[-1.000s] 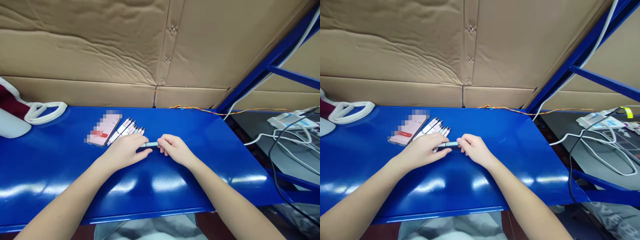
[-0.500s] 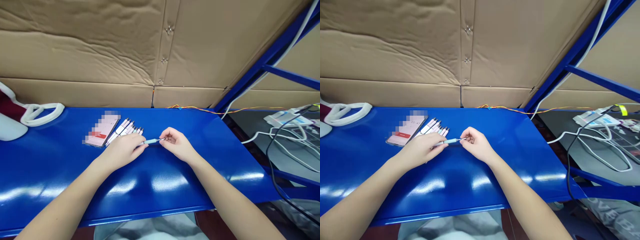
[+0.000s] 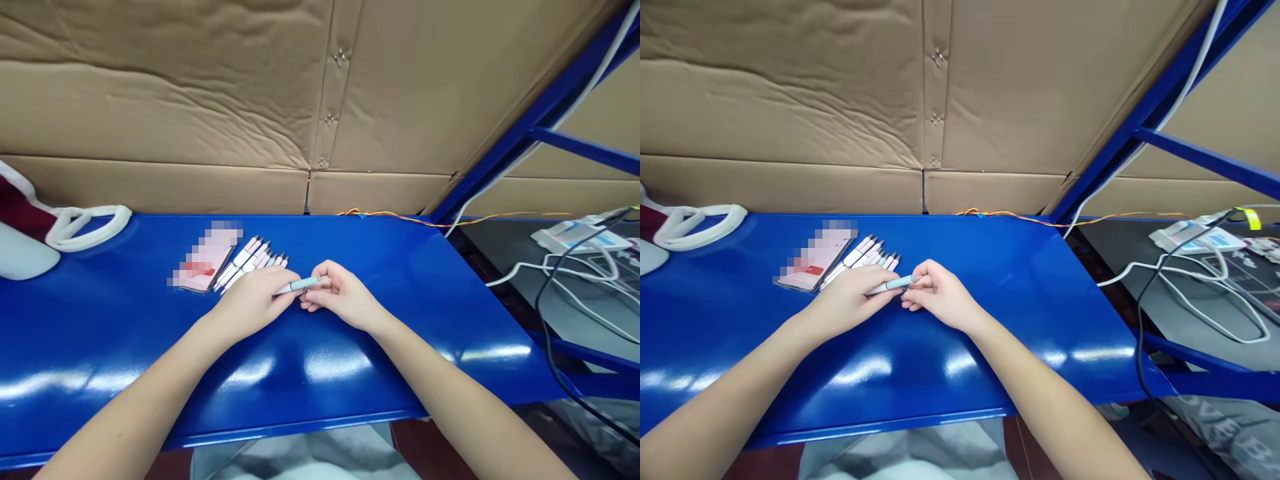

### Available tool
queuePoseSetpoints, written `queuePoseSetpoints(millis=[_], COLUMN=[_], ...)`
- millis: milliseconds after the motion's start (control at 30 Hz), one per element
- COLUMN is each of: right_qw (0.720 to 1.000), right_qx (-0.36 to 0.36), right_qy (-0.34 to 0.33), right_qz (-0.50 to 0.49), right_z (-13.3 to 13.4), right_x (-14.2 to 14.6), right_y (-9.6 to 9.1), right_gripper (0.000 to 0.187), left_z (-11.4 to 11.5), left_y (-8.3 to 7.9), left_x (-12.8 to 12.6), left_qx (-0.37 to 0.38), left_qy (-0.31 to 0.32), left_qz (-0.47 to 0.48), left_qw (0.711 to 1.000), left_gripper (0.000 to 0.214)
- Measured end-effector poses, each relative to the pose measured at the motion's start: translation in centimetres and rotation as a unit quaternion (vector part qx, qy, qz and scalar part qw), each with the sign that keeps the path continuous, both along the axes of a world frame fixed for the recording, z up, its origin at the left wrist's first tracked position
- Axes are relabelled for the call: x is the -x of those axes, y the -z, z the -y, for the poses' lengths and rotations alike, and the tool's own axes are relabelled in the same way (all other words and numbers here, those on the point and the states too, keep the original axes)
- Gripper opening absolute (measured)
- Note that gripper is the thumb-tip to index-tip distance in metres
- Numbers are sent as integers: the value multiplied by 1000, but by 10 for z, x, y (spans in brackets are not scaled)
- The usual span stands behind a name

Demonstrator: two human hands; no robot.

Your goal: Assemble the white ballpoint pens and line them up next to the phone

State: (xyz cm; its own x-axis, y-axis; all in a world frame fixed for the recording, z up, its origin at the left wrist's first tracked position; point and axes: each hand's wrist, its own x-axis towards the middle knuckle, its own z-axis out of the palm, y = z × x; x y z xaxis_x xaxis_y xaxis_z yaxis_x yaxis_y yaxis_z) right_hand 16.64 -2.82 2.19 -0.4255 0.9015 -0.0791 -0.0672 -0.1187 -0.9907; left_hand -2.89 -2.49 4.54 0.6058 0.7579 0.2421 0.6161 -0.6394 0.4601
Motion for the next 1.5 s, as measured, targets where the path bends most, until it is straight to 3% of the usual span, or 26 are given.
queuePoseSetpoints(millis=[333, 467, 533, 633, 733, 900, 1033, 1233, 1333, 1500], right_qw=[1000, 992, 963, 884, 845, 837, 814, 771, 759, 767], right_qx=[3, -44, -127, -258, -299, -294, -345, -424, -447, -443], right_qy=[-14, -16, 20, 33, 1, -30, -10, -14, -18, 42], right_qz=[11, 113, 237, 387, 444, 462, 468, 476, 474, 463], right_z=[0, -6, -12, -20, -22, -16, -11, -5, -5, -11], right_x=[-1, -12, -22, -34, -40, -41, -35, -14, -12, -24], right_y=[-2, -2, 0, 1, 0, -4, -7, 0, 2, -2], right_gripper=[30, 19, 9, 0, 4, 20, 34, 13, 12, 11], left_z=[1, 0, -1, -1, 0, 2, -1, -15, -19, -18], left_y=[4, 4, 6, 12, 14, 5, -7, -4, -1, -2], left_x=[-4, -3, -4, -6, -9, -8, 0, 19, 22, 18], left_qx=[6, 2, 9, 28, 31, 33, 32, -19, -31, -35], left_qy=[28, 12, -11, -35, -56, -77, -113, -123, -103, -82], left_qz=[16, -21, -58, -130, -166, -128, -106, -110, -92, -63], left_qw=[999, 1000, 998, 991, 984, 988, 987, 986, 990, 994], left_gripper=[17, 15, 15, 16, 17, 25, 23, 22, 21, 14])
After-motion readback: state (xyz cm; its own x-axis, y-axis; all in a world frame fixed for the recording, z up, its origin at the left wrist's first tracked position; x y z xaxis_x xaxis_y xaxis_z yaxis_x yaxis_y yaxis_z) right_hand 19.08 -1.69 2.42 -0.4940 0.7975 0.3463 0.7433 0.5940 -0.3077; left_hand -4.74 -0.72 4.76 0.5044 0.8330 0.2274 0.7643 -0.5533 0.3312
